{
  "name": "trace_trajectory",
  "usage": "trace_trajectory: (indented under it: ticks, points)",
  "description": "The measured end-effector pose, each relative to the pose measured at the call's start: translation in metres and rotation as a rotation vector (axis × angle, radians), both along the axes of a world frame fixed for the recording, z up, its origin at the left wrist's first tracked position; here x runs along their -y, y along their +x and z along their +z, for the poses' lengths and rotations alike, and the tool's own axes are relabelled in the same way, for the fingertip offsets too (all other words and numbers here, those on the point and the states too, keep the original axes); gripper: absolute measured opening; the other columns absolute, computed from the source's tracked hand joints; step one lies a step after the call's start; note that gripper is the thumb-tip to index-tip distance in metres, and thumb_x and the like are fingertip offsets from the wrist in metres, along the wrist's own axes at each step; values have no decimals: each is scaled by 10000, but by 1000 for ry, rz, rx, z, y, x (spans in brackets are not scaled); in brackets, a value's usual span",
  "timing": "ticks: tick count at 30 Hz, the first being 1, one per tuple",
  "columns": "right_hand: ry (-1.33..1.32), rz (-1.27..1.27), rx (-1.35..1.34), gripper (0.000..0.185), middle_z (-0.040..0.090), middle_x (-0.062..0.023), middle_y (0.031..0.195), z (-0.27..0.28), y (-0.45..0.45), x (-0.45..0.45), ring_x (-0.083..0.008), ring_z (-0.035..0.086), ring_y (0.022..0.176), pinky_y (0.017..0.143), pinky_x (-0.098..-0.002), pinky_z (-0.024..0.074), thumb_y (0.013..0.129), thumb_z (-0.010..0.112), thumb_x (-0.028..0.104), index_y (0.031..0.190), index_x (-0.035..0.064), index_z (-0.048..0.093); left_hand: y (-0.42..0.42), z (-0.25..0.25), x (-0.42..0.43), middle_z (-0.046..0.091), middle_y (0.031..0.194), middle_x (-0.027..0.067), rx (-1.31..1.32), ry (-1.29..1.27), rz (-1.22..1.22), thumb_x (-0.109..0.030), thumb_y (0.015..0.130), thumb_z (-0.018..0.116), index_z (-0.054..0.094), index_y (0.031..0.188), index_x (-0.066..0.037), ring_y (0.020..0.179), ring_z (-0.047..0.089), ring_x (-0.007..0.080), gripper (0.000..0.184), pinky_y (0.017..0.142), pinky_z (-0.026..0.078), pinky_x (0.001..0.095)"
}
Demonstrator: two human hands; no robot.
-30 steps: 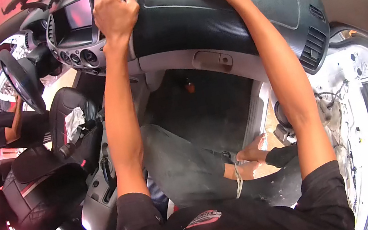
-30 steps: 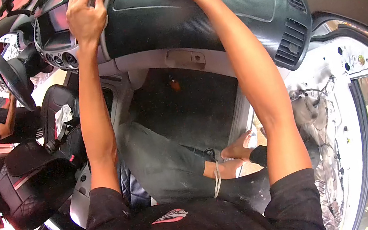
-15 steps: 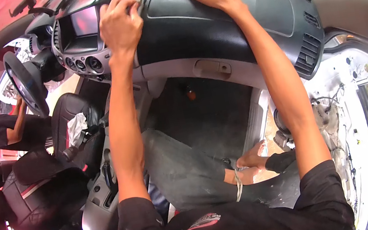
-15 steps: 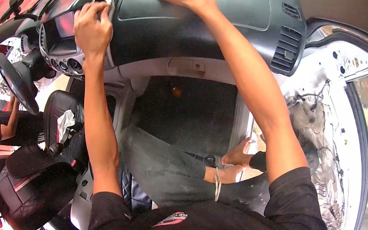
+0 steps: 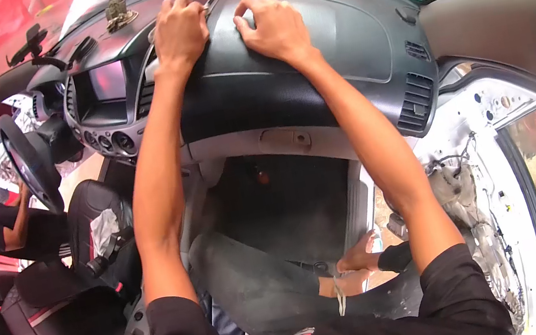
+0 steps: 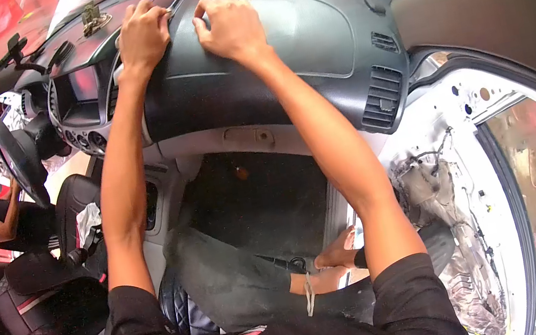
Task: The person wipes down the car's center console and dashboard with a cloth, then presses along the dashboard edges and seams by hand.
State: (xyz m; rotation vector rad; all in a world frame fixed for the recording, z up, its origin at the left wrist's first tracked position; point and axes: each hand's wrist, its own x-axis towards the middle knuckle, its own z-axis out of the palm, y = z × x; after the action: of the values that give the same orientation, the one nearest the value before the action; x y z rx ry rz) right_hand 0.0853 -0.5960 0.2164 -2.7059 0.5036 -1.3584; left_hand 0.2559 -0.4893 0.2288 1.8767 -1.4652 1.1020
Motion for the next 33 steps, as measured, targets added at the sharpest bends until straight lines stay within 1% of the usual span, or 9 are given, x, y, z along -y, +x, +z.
trace_trajectory:
  ticks: [2,7,8,11,18,22,25,31,33]
  points:
    - [-13,-4,12,206,745,-159,932,-1,1,0,-373,711,898,800,-502,552,905,675,333,1010,163,725,18,11,30,690,1073,112,12,111,-97,-194,898,689,789,928,-64,1061,632,347,167,916,537,443]
    - [75,-19,-4,194,735,-136,846,2,-2,1,-370,708,854,763,-492,552,911,661,308,1014,162,737,37,19,87,681,1104,113,-3,160,-80,-213,912,645,797,950,-94,1093,625,361,197,924,533,483]
    - [73,-12,15,192,731,-131,826,3,-4,2,-367,707,842,756,-488,552,912,658,303,1012,162,741,32,21,85,678,1113,112,-12,160,-68,-215,914,637,798,957,-100,1095,625,362,203,923,533,489]
    - [122,51,36,177,746,-166,913,3,-14,2,-355,708,901,856,-475,535,894,649,232,964,93,734,25,15,50,671,1129,98,-8,160,-58,-222,913,639,801,969,-108,1089,627,355,205,913,537,486]
    - [157,61,45,198,745,-158,928,1,-14,4,-365,699,915,857,-480,533,890,636,229,940,71,744,-32,-23,-67,638,1065,70,66,51,18,-150,932,668,767,1090,-149,1003,605,313,185,825,518,441]
    - [95,64,80,193,747,-143,949,-5,-11,4,-343,694,950,880,-476,522,881,636,230,942,81,742,-62,-57,-106,633,1061,58,36,-88,126,-139,923,682,761,1091,-147,1001,600,301,185,806,509,436]
    - [46,26,83,180,743,-130,943,-7,-7,2,-324,690,966,900,-468,510,879,638,230,944,95,738,-71,-63,-101,633,1062,49,10,-123,212,-147,919,684,770,1078,-161,998,598,295,181,804,510,434]
    - [-7,22,88,161,735,-121,946,-10,-7,4,-316,686,950,903,-452,507,872,652,230,946,110,729,-40,-21,-28,658,1075,47,53,-21,266,-173,915,658,786,1035,-180,1007,619,303,176,803,526,443]
    - [23,15,66,164,734,-122,949,-10,-11,6,-318,686,952,899,-452,510,870,657,234,948,109,730,-42,-21,-29,660,1071,49,58,-17,260,-180,919,653,786,1033,-180,1004,622,306,175,808,528,442]
